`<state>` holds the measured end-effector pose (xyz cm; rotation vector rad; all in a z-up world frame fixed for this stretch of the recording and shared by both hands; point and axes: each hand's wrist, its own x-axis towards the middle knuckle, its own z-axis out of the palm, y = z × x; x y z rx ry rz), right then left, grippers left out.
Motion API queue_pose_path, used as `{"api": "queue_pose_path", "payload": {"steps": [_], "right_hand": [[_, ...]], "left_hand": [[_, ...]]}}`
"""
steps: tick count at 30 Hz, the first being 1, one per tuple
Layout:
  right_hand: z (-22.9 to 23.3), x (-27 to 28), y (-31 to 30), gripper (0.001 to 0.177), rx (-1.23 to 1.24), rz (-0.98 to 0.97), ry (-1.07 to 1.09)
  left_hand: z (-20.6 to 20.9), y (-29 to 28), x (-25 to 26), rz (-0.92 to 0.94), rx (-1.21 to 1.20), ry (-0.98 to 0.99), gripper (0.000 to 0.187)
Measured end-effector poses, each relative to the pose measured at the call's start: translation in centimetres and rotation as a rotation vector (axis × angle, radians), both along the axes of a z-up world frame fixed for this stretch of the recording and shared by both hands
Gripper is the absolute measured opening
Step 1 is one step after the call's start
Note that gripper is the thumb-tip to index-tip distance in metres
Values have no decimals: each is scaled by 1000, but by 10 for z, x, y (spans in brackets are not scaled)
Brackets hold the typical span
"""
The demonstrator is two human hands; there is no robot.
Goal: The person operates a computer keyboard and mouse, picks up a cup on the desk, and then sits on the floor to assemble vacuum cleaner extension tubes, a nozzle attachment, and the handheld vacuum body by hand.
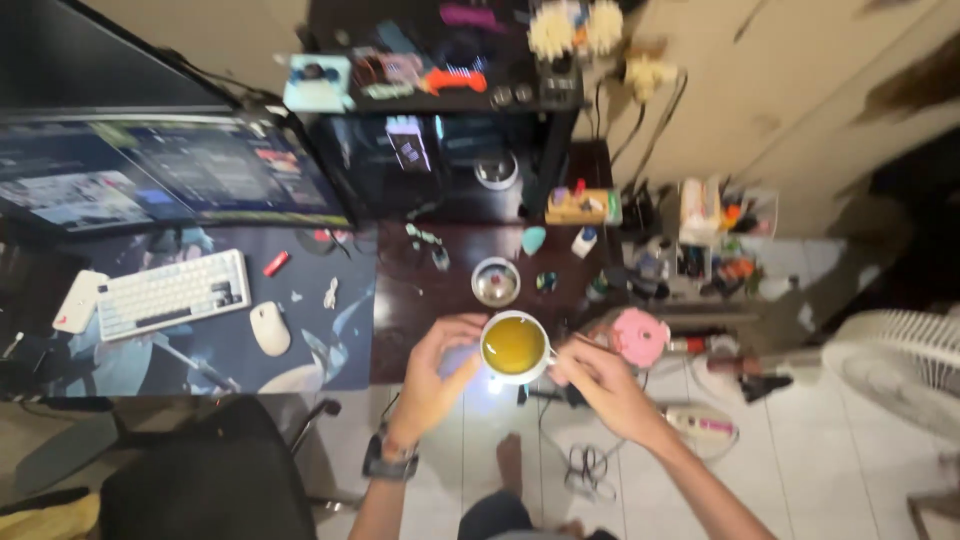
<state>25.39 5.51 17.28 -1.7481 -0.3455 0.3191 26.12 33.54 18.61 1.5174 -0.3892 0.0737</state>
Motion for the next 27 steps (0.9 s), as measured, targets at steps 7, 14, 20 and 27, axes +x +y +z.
{"api": "queue_pose_path", "payload": {"steps": [7,14,20,27], "right_hand": [[153,-11,-32,17,-54,110,-330],[214,-36,-50,20,118,224,-369],[220,-25,-37,17,156,184,-259],[234,-30,-34,14,146,141,-214]], "left_hand": [[127,-3,-35,39,82,-324,36],[193,-24,-49,125,-147,-686,27],[207,-25,-54,145,-132,-717,27],[215,-31,-50,137,-122,-717,27]]}}
